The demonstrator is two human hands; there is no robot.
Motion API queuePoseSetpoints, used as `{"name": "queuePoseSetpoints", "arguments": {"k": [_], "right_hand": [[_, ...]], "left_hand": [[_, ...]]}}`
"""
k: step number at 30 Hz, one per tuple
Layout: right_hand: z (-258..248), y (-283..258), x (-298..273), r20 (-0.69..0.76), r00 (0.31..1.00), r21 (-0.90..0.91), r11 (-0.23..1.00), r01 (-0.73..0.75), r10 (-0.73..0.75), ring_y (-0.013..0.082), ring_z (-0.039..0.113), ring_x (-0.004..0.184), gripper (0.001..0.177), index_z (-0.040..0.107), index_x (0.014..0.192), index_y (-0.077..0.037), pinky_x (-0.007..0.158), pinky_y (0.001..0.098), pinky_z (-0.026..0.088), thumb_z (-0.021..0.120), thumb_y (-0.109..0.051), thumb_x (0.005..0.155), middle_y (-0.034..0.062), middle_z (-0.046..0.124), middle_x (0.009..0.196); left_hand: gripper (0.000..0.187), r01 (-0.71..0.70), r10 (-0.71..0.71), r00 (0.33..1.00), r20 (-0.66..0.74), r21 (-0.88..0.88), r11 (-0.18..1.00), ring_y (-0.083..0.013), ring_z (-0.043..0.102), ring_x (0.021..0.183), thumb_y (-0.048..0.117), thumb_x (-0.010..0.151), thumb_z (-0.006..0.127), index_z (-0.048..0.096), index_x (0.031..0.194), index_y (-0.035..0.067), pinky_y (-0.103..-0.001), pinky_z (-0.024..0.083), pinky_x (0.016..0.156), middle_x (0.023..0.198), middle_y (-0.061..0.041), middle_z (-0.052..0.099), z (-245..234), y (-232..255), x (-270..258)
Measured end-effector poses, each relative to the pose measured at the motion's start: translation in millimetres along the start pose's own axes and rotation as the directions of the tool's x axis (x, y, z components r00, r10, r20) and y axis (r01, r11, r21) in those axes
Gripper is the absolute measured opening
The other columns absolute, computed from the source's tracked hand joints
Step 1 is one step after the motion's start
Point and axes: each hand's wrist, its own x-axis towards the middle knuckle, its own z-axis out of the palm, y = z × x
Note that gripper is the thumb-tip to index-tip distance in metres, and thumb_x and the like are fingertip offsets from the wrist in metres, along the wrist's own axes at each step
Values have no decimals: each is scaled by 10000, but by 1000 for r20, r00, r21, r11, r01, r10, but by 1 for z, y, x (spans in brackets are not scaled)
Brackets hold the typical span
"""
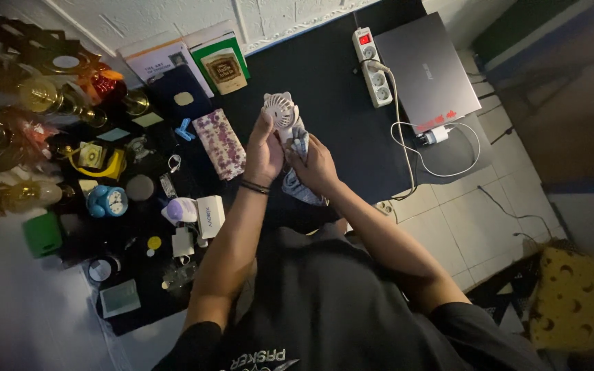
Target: Cleaning various small household items with a cloth on a desk.
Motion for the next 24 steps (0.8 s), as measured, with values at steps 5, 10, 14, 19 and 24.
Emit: {"name": "queuePoseSetpoints", "arguments": {"k": [5,10,14,19,24], "right_hand": [[-2,-12,2,-41,989,-160,977,-144,139,357,718,924,354,625,1194,34,770,448,602,697,-211,949,207,665,1112],[-4,-18,-9,-83,995,-276,960,37,-62,376,698,906,404,593,1191,45,731,448,609,724,-129,851,232,636,1118],[-11,-7,-6,-178,921,-147,934,325,-348,332,700,963,274,608,1101,-26,782,400,615,673,8,837,179,664,1159],[-28,9,9,-320,937,552,832,63,141,173,701,925,91,640,1040,-27,763,312,604,604,15,969,78,705,1057],[-22,31,17,-312,901,598,799,-61,303,148,673,868,59,677,1051,16,736,296,566,632,11,1013,117,705,994]], "left_hand": [[920,-252,374,920,-120,548,797,-258,552,1319,317,895,809,204,1550,90,-416,492,1129,1404,-172,557,-7,-27,3],[943,-313,397,918,11,634,707,-273,544,1341,327,936,784,182,1595,23,-410,514,1123,1473,-209,501,15,-21,-7],[808,-45,189,959,-213,541,840,-321,670,1137,543,969,536,311,1571,53,-440,595,903,1357,-251,605,28,6,-12],[652,-19,22,995,95,-36,999,-298,639,1200,565,1031,463,382,1521,142,-454,565,977,1414,-155,578,18,15,-13],[629,35,-26,996,81,-109,993,-283,643,1166,555,1078,448,487,1506,95,-447,561,1019,1430,-135,604,-12,-15,-11]]}}
